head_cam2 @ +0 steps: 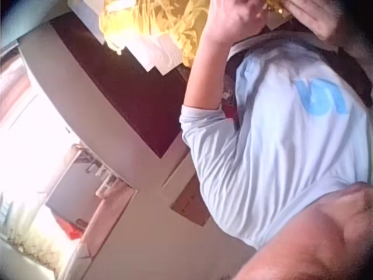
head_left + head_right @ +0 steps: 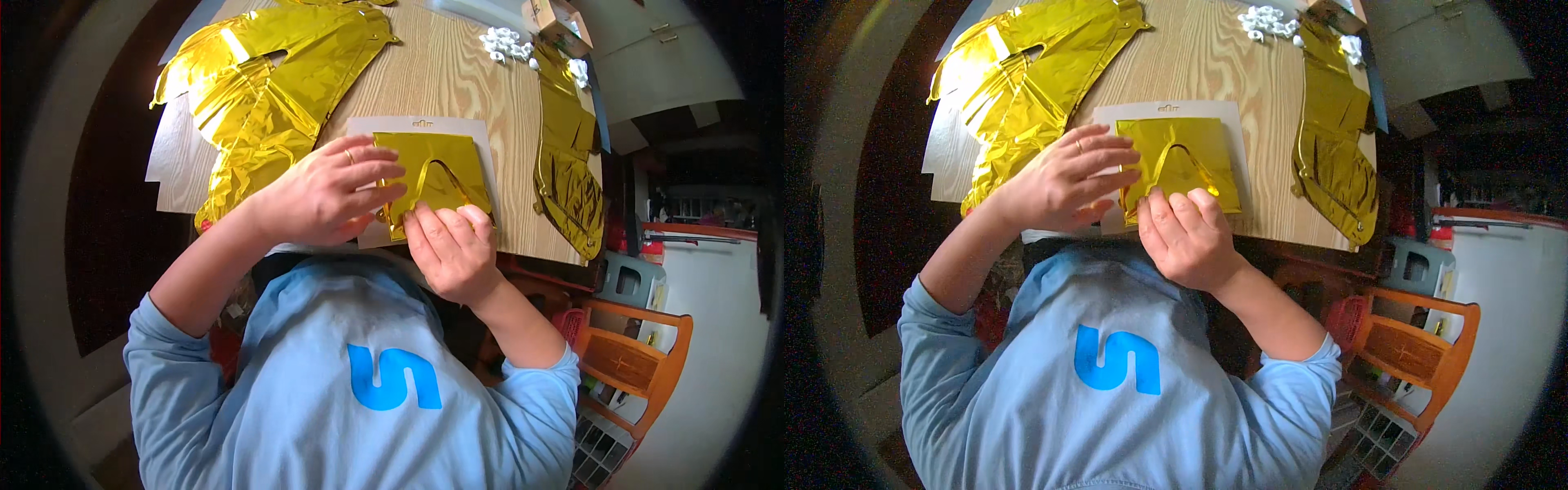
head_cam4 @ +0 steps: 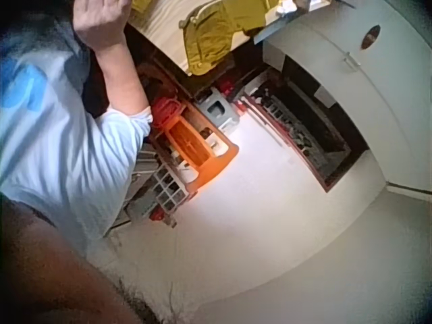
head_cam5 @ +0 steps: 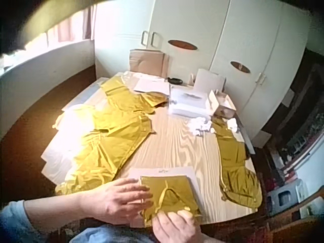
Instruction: Folding uninflated gold foil balloons and placing them onto cardboard backers for packaging.
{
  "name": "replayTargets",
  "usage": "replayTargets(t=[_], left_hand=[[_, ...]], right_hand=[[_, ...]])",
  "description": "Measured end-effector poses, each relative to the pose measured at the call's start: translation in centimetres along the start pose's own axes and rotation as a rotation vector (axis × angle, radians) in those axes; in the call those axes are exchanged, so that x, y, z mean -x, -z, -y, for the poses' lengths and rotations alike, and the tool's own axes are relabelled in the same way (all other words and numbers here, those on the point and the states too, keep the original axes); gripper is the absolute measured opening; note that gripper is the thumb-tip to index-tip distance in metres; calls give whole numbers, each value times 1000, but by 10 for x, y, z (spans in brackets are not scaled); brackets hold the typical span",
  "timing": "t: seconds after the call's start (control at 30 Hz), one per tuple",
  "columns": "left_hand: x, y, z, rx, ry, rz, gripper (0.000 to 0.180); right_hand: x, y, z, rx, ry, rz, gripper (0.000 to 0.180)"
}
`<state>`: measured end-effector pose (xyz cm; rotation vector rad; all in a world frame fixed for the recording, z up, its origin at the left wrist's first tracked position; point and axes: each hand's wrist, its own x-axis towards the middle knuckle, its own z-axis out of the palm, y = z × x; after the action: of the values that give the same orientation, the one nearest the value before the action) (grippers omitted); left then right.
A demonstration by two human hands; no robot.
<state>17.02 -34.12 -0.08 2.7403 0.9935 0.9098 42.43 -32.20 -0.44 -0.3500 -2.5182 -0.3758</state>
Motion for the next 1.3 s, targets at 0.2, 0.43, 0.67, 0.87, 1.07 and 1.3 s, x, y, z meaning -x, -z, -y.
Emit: replayTargets(t=[0.2, 0.43, 0.67, 0.87, 1.07, 1.3], left_hand=[[7, -15, 4, -102, -152, -24, 35], [3, -22, 4, -131, -158, -110, 35], [2, -24, 7, -140, -159, -128, 33], [1, -23, 9, -86, -88, -123, 31], [-12, -1, 33, 317, 666, -158, 26], [-55, 1, 69, 213, 899, 219, 35]], right_hand=[[0, -1, 0, 19, -7, -27, 19], [-4, -4, 3, 17, -25, -69, 18], [-4, -6, 0, -16, -11, -74, 19], [-6, -10, 0, 14, -19, -62, 21], [-4, -9, -6, -13, -8, -55, 19], [-5, -8, -5, 2, 1, -89, 17]])
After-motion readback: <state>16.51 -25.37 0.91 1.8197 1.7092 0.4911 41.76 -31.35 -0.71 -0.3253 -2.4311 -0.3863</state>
